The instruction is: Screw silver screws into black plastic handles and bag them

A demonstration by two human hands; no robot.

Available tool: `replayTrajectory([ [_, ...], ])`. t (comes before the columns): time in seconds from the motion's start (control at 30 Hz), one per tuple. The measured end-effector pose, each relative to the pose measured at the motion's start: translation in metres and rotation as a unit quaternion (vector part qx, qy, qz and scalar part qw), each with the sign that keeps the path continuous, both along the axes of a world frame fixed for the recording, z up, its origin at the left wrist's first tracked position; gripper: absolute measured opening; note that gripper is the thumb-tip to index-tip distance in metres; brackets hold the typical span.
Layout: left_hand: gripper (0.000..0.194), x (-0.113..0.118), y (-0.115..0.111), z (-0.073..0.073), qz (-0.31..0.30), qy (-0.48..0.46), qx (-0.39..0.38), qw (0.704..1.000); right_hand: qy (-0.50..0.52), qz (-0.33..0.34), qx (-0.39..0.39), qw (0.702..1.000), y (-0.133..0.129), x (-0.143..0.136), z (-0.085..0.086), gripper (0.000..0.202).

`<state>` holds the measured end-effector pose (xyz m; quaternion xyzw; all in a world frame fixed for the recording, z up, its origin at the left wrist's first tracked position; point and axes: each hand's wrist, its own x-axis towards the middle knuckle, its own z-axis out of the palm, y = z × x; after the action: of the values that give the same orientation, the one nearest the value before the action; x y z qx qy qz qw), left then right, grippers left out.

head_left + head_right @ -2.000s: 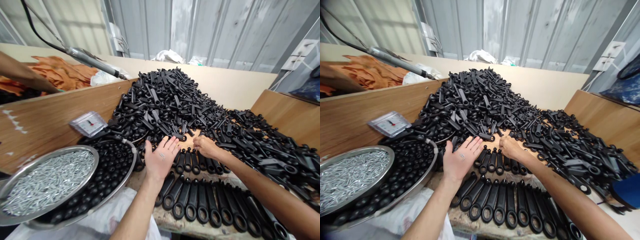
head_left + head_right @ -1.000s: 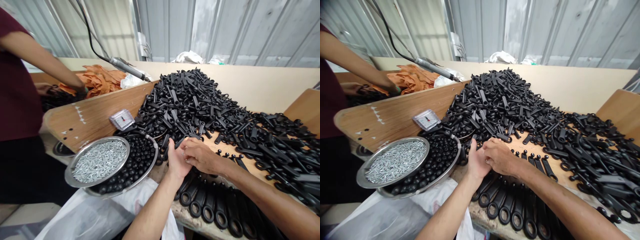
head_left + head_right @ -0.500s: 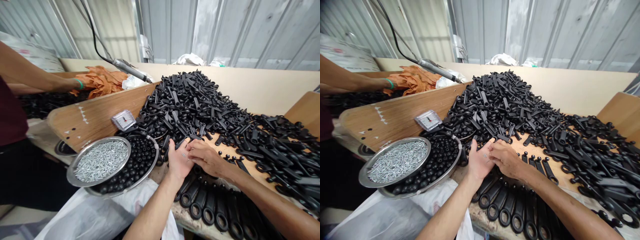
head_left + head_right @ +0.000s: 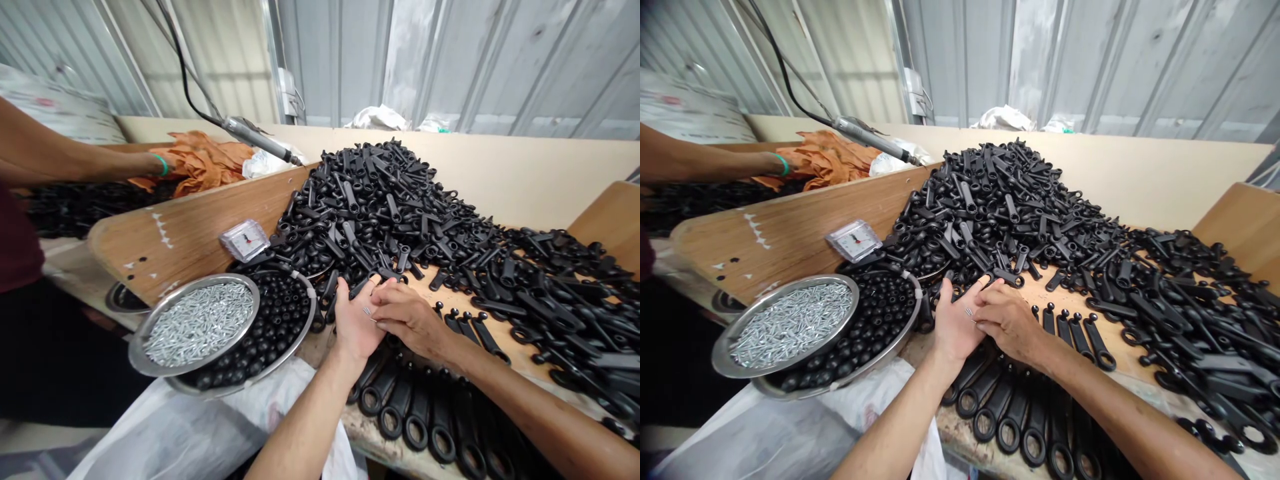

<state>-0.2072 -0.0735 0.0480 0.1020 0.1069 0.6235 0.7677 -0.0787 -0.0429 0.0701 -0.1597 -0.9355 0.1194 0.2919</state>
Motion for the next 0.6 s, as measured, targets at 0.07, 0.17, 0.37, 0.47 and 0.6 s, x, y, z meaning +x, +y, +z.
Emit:
replayTrajectory([
  [0.07,0.081,0.000,0.000,0.001,0.004,0.003,-0.009,1.000,0.008,-0.001,-0.016,1.000,0.000,0.000,-0.003,0.015],
  [0.17,0.081,0.001,0.000,0.003,0.010,0.008,-0.019,1.000,0.020,-0.001,-0.028,0.999,0.000,-0.001,-0.008,0.014],
  [0.37,0.081,0.001,0.000,0.002,0.012,0.018,-0.022,1.000,0.058,-0.034,0.016,0.998,-0.002,-0.007,-0.014,0.018],
  [0.47,0.081,0.000,0.001,0.002,0.019,0.025,-0.025,0.999,0.045,-0.038,0.037,0.998,-0.005,-0.009,-0.013,0.017],
  [0.6,0.083,0.000,0.000,0.001,0.023,0.023,-0.037,0.999,0.040,-0.045,0.049,0.997,-0.008,-0.010,-0.012,0.017],
])
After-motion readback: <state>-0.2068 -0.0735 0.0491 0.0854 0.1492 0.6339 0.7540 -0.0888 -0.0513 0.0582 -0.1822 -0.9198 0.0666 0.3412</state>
